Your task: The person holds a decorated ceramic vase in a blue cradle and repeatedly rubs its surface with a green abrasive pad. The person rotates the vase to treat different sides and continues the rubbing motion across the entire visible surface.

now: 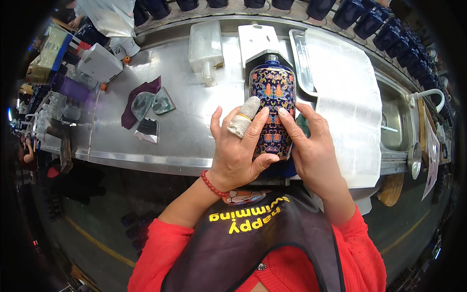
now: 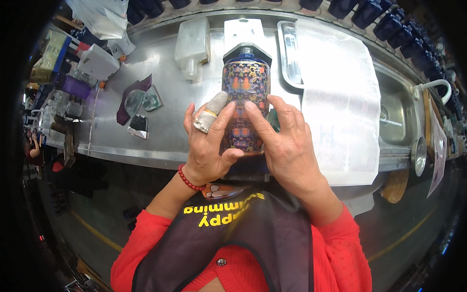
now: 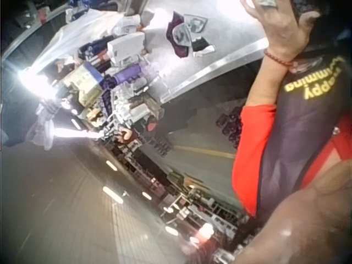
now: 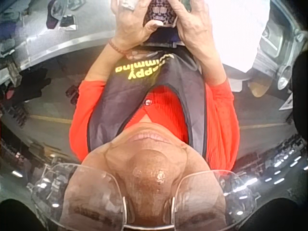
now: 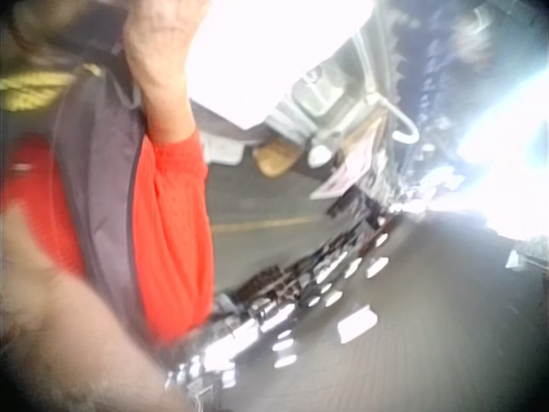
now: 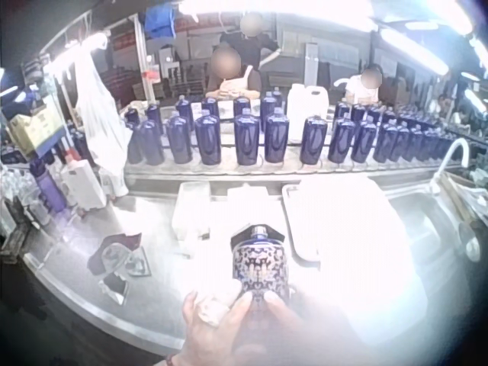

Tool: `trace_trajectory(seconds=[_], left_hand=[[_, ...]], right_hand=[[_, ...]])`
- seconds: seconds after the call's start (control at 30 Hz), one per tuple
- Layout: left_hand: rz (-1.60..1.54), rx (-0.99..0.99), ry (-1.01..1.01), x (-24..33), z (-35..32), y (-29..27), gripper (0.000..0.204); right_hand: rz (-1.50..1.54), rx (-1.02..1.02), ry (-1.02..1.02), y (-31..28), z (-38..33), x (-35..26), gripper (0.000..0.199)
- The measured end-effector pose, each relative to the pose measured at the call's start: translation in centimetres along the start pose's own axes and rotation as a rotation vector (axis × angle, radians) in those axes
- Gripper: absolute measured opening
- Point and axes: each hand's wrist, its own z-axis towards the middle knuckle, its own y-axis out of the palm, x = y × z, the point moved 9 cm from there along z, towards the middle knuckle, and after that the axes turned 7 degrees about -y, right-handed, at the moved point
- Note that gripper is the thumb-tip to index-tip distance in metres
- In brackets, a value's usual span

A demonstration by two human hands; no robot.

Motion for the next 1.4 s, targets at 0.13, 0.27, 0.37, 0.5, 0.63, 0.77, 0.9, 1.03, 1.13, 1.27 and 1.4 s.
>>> trace_trajectory(seconds=[0.13,0.27,0.37,0.5,0.63,0.77,0.9,1.03,1.13,1.27,1.4], left_hand=[[0.053,0.006,0.142,1.5,0.4,-0.6,0.080],[0.097,-0.008,0.210,2.2,0.8,-0.5,0.074],[0.117,0.018,0.217,2.3,1.0,-0.5,0.071],[0.120,0.033,0.210,2.2,1.0,-0.5,0.071],[0.063,0.003,0.199,1.6,0.9,-0.4,0.071],[-0.086,0.047,0.156,-0.2,1.4,-0.7,0.069],[-0.180,0.137,0.097,-2.9,2.6,-1.4,0.065],[-0.228,0.162,0.102,-3.8,3.7,-1.4,0.061],[-0.121,0.072,0.192,-2.9,4.3,-0.7,0.063],[-0.023,0.014,0.257,-2.5,5.3,-0.3,0.061],[0.027,0.038,0.303,-2.1,6.1,-0.5,0.059]], right_hand=[[0.047,0.015,0.007,-0.6,0.2,1.1,0.074],[0.136,0.129,-0.040,-4.9,3.5,1.6,0.034],[0.260,-0.150,-0.108,-3.8,8.5,1.3,0.024],[0.135,0.019,-0.152,-4.3,12.5,4.0,0.022],[0.367,-0.046,-0.170,-2.4,11.9,5.2,0.019],[-0.050,0.283,-0.286,-5.6,10.2,2.6,0.019],[-0.006,0.116,-0.550,-4.6,6.3,-2.2,0.030],[0.396,-0.087,-0.285,-3.2,4.6,1.5,0.033],[0.508,0.018,-0.044,-3.8,4.5,5.3,0.026],[0.630,0.048,0.107,-3.6,5.3,6.8,0.017],[0.638,0.054,0.155,-3.1,6.0,7.1,0.017]])
